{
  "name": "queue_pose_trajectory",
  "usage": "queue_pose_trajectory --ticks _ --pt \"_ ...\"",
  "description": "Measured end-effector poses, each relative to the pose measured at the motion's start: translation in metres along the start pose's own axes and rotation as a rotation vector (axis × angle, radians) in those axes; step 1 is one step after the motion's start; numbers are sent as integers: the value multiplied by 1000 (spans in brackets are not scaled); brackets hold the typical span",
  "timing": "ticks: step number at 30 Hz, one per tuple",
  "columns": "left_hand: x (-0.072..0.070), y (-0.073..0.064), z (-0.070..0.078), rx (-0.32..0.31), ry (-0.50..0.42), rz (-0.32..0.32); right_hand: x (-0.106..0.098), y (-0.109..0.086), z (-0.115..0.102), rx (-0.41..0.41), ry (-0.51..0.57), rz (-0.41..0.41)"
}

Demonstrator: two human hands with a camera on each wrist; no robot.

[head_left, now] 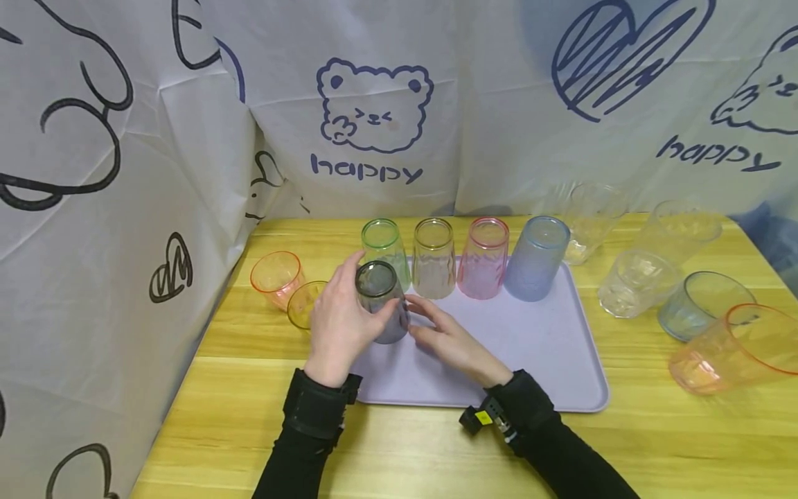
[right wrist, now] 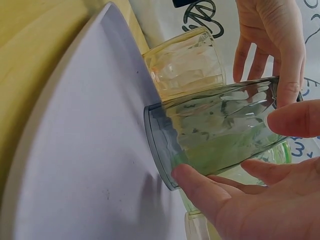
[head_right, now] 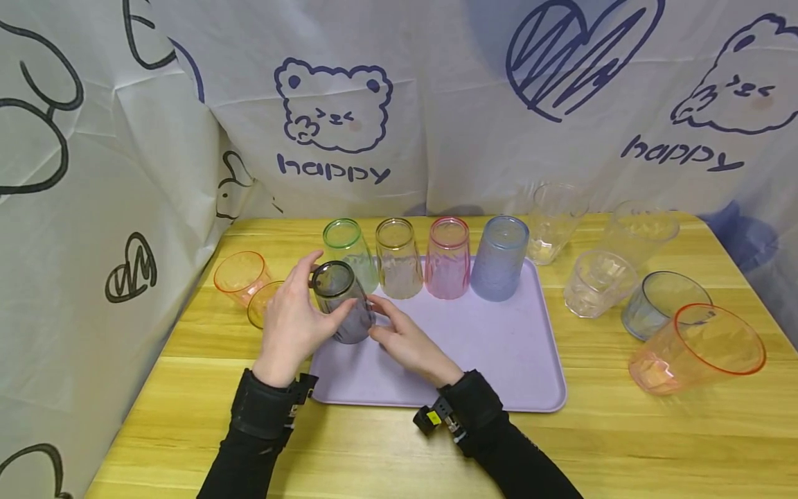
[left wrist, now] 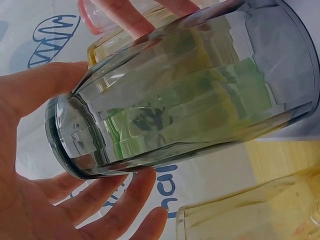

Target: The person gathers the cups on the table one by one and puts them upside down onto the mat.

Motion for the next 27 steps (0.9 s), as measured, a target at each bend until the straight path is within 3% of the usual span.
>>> queue_pose_trajectory --ticks 15,19,27 --pt "-1 0 0 11 -11 -1 -2 -1 -3 25 -9 22" --pt "-2 0 1 45 -42 36 -6 -2 -6 29 1 52" --pt "-3 1 3 123 -123 151 -17 -3 -13 -81 51 165"
Point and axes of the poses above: each hand's wrist, its own y-axis towards the middle knuckle, its own x-axis out of the palm, z = x × y, the point moved 2 cm from there along y, towards the middle knuckle, and after that the axes turned 6 degrees about -x, right-handed, at the moved point
